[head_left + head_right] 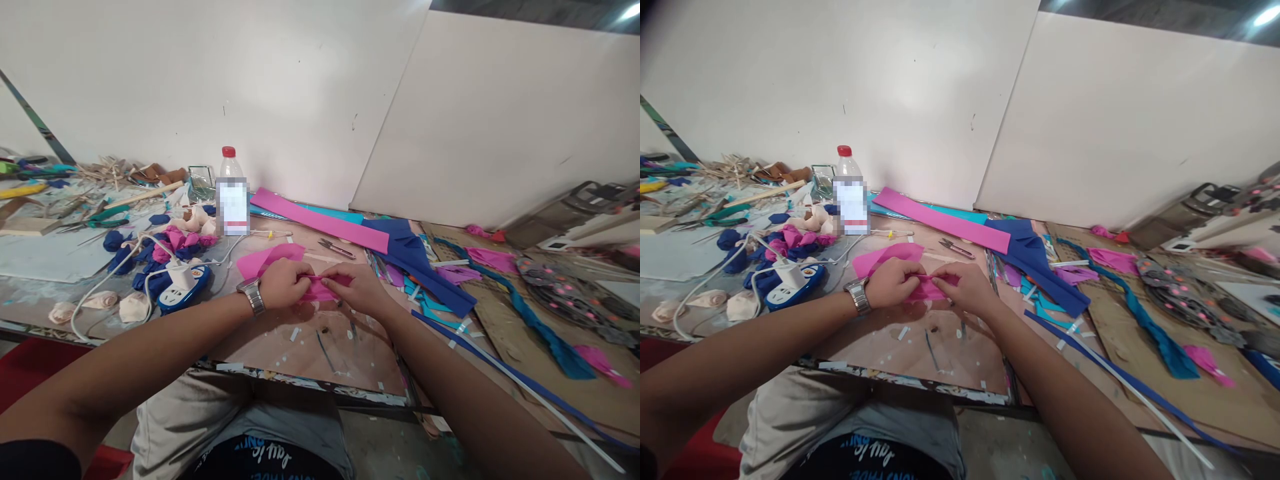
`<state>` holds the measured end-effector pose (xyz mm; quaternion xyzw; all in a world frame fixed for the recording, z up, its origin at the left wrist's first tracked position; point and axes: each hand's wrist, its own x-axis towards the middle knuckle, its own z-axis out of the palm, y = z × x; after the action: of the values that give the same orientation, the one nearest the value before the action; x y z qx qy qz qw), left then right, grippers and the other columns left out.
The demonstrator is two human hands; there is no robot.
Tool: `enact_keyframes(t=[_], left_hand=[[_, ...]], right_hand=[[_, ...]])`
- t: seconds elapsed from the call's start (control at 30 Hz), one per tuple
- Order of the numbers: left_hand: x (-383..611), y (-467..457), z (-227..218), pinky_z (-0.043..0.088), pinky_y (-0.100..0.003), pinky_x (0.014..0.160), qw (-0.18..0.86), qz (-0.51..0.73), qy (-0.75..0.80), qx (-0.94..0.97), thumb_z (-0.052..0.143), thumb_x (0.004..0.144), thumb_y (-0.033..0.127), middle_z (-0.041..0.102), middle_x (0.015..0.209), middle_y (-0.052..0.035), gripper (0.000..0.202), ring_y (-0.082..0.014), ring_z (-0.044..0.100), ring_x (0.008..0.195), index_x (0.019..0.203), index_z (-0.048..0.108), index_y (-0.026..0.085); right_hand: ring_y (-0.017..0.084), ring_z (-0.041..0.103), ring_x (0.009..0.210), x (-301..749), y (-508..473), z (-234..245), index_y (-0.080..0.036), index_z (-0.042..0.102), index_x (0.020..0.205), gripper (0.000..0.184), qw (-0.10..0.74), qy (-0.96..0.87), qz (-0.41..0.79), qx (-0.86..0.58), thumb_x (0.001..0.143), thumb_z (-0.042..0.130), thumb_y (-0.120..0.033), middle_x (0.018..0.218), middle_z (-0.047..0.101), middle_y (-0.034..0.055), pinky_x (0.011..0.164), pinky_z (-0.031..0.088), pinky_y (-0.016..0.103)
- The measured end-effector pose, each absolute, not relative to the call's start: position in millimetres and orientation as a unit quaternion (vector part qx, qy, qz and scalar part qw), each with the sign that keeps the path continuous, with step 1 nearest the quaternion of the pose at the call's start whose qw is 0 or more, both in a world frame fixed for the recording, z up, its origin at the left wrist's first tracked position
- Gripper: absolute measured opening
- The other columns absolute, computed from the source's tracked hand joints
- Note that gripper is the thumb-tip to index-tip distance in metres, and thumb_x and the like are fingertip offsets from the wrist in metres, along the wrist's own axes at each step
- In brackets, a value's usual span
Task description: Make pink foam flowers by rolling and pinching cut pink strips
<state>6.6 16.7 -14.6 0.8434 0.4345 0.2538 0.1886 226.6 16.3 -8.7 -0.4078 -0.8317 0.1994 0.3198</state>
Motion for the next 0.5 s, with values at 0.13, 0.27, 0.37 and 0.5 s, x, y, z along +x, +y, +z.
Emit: enact_keyframes(t=[0.13,0.27,0.37,0.5], left_hand=[[6.9,16.8,-12.7,0.032,-0.032,0.061,0.200,0.260,0.444,0.834,0.046,0.084,0.022,0.072,0.073,-0.0030,0.031,-0.0189,0.058,0.066,0.088,0.077,0.020],[7.1,17.9,-14.1,0.032,-0.031,0.062,0.216,0.262,0.438,0.832,0.048,0.083,0.021,0.072,0.074,-0.0026,0.028,-0.0183,0.058,0.067,0.085,0.076,0.020],[7.4,18.1,-16.1,0.031,-0.030,0.060,0.225,0.258,0.430,0.835,0.052,0.083,0.024,0.070,0.071,-0.0013,0.022,-0.0166,0.056,0.064,0.082,0.073,0.019],[8.5,17.4,-17.1,0.027,-0.030,0.058,0.227,0.257,0.435,0.833,0.052,0.085,0.026,0.067,0.067,-0.0002,0.020,-0.0154,0.054,0.061,0.077,0.069,0.019]], right_hand=[[0.022,0.076,0.088,225.5,16.6,-11.5,-0.024,0.080,0.095,0.013,0.336,-0.828,0.197,-0.404,0.087,0.069,-0.023,0.094,0.082,0.0030,0.084,0.059,0.033],[0.022,0.077,0.088,224.6,16.3,-13.9,-0.024,0.080,0.095,0.014,0.352,-0.829,0.179,-0.396,0.087,0.068,-0.022,0.094,0.082,0.0031,0.085,0.059,0.033],[0.021,0.076,0.085,224.5,16.1,-14.0,-0.024,0.079,0.093,0.013,0.362,-0.831,0.165,-0.390,0.087,0.068,-0.021,0.091,0.082,0.0029,0.083,0.059,0.033],[0.020,0.075,0.083,224.8,16.3,-13.7,-0.025,0.079,0.092,0.013,0.366,-0.839,0.147,-0.375,0.087,0.068,-0.019,0.089,0.081,0.0024,0.081,0.058,0.032]])
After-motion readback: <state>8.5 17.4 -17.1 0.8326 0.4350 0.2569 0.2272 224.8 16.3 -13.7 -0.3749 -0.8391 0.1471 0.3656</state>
